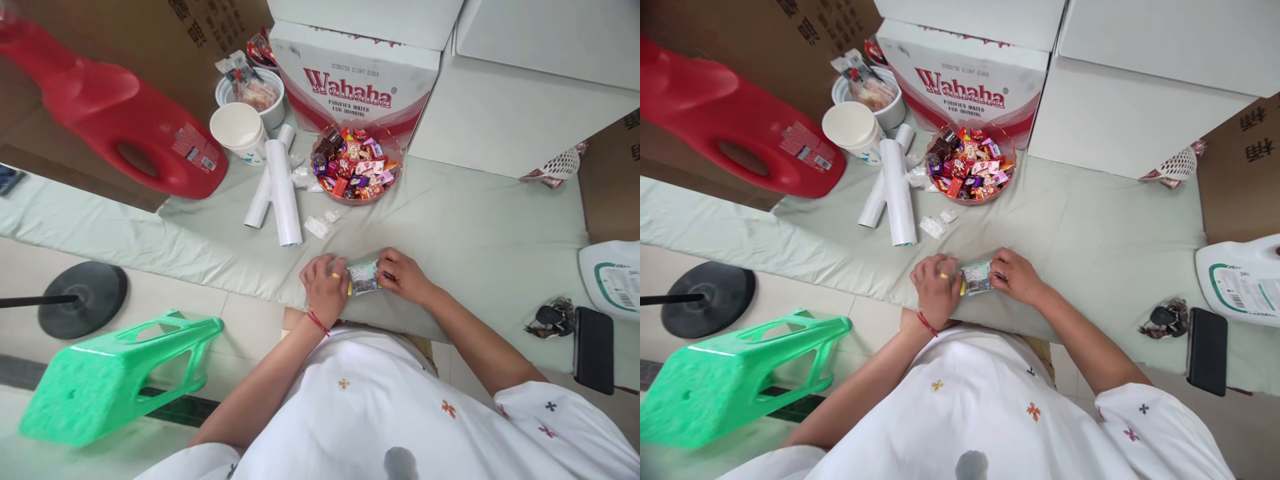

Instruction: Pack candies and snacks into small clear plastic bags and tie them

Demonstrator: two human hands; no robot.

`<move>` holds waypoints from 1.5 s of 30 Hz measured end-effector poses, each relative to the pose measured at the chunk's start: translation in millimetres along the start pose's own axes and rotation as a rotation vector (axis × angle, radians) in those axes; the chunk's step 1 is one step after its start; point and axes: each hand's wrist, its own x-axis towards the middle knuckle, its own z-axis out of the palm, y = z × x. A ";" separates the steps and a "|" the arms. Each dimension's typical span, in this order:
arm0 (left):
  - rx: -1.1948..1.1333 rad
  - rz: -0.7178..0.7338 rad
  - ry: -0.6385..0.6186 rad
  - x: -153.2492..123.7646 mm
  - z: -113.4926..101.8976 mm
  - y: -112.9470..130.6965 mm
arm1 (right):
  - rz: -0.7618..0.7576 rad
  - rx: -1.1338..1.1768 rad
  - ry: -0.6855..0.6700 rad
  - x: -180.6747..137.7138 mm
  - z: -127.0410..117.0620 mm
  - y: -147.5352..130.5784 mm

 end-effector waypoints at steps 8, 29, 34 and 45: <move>-0.173 0.630 -0.305 10.4 2.1 -12.9 | 0.129 0.089 0.078 -5.1 -22.5 21.2; -0.195 0.564 -0.385 5.7 7.7 -13.9 | 0.268 0.183 -0.019 -20.7 -56.0 6.3; -0.181 0.567 -0.368 5.0 8.9 -13.9 | 0.266 0.058 0.061 -47.1 -77.2 35.6; -0.207 0.562 -0.394 6.1 7.8 -14.4 | 0.063 -0.099 -0.090 -41.9 -62.1 23.0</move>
